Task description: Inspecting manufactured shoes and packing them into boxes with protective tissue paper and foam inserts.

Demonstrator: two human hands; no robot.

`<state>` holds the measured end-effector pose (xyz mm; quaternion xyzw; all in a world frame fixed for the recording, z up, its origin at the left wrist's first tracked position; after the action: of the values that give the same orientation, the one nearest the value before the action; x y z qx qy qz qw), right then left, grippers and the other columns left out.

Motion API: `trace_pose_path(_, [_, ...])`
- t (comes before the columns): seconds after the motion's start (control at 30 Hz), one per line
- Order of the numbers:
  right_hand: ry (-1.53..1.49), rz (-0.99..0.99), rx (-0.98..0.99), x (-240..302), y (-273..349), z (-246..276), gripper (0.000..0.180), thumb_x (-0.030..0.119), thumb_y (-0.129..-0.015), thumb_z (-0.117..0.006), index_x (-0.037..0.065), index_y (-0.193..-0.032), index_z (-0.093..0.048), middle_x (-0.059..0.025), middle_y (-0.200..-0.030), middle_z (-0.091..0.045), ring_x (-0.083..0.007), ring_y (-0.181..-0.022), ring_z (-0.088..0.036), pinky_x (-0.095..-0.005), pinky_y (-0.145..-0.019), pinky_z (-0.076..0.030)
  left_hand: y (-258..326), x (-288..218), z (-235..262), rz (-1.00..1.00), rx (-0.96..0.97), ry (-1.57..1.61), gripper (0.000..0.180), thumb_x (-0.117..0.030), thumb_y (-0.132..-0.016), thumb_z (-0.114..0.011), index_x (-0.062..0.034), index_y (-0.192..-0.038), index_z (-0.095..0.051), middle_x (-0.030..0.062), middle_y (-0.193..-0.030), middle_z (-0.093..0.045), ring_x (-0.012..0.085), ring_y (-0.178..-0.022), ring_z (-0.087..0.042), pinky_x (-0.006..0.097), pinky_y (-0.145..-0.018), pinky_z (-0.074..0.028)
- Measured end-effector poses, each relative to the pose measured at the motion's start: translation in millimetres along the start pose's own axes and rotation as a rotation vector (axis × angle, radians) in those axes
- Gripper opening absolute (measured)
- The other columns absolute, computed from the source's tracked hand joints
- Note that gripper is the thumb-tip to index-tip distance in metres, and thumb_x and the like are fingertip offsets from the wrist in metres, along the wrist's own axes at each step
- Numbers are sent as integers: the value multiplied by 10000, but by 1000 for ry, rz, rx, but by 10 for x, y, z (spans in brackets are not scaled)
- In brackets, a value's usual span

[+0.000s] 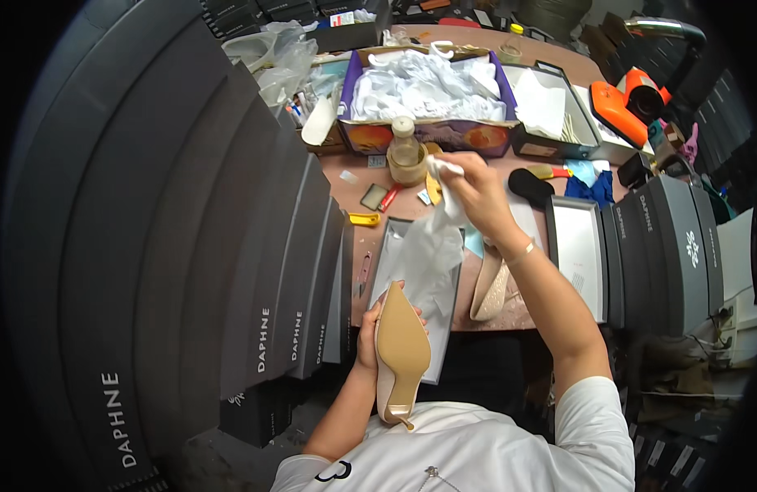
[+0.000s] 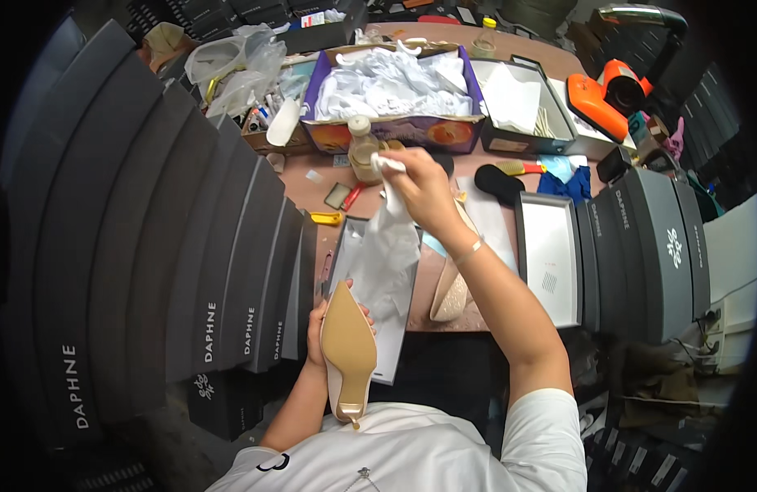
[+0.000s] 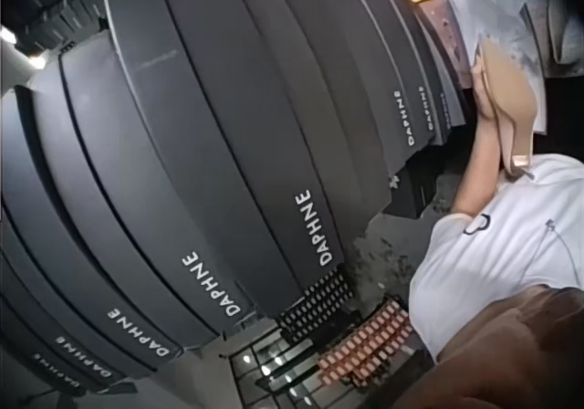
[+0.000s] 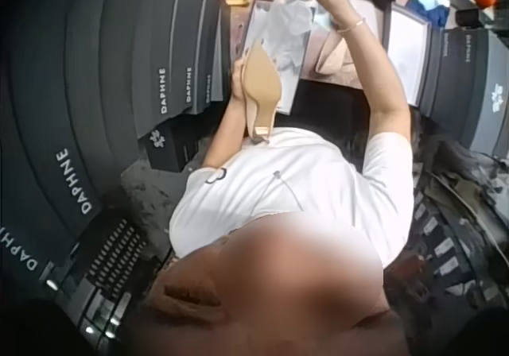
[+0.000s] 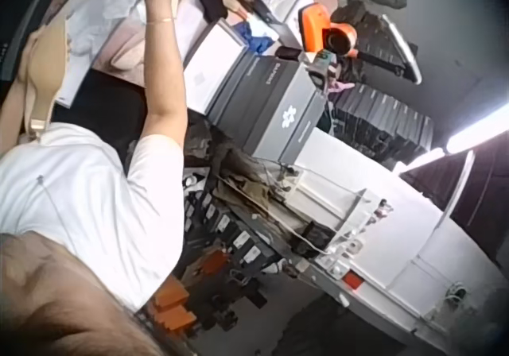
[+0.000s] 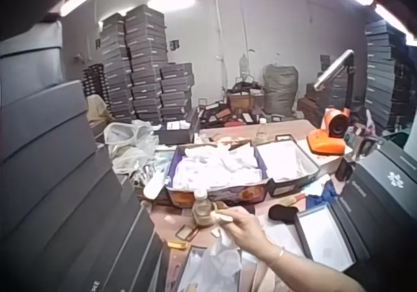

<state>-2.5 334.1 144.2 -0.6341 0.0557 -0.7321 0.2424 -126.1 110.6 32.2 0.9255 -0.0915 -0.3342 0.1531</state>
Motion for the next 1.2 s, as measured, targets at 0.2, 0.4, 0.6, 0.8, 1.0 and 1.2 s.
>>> trace_pose_path(0.2, [452,279,-6,-353,-961,-454,223,77,-826,-620,60,-1043,-668,-154,-1027,-592,-326,-917,-598,-390,-786,-493,-154,23,205,7,-78,76,607,-452,-948,-336,-105,-1446,-320,174,-1013,-586,297,-902,-624,460,-791,-535])
trace_pose_path(0.4, [802,412,6,-637,-844,-707,440,146,-806,-650,140,-1222,-506,-155,-1151,-558,-345,-1025,-568,-418,-824,-498,-227,129,296,62,-55,117,572,-413,-947,-353,-111,-1434,-348,183,-1045,-583,293,-943,-622,447,-835,-529])
trace_pose_path(0.6, [656,366,13,-753,-875,-718,438,184,-810,-681,141,-1210,-508,-176,-1162,-550,-371,-1021,-577,-431,-810,-507,-204,151,244,91,-72,118,566,-396,-944,-362,-99,-1426,-364,181,-1037,-593,297,-938,-625,434,-826,-526])
trace_pose_path(0.8, [545,360,-107,-751,-899,-547,430,125,-808,-689,128,-1213,-545,-189,-1098,-563,-384,-939,-596,-420,-808,-506,-168,120,235,92,-67,80,562,-397,-944,-369,-107,-1426,-366,171,-1044,-595,291,-945,-626,422,-842,-517])
trace_pose_path(1.0, [-207,-16,-720,-1187,-373,664,308,98,-890,-652,-16,-1157,-547,-100,-1011,-628,-185,-885,-628,-308,-759,-521,-161,119,161,72,0,125,553,-395,-951,-362,-114,-1428,-359,166,-1048,-596,291,-953,-629,413,-827,-523])
trace_pose_path(1.2, [-357,-79,-676,-1171,-369,393,349,119,-877,-678,-4,-1174,-544,-90,-1050,-622,-138,-921,-606,-259,-806,-494,-158,157,160,94,-27,75,550,-391,-954,-357,-115,-1429,-360,166,-1051,-595,292,-952,-629,412,-818,-525])
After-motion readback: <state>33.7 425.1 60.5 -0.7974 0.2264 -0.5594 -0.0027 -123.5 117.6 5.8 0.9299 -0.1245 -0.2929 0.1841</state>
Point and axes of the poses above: each hand's wrist, its own y-axis away from the middle knuckle, its own z-axis out of the back of the hand, x = y × z, the point moved 7 cm from there along -y, towards the middle knuckle
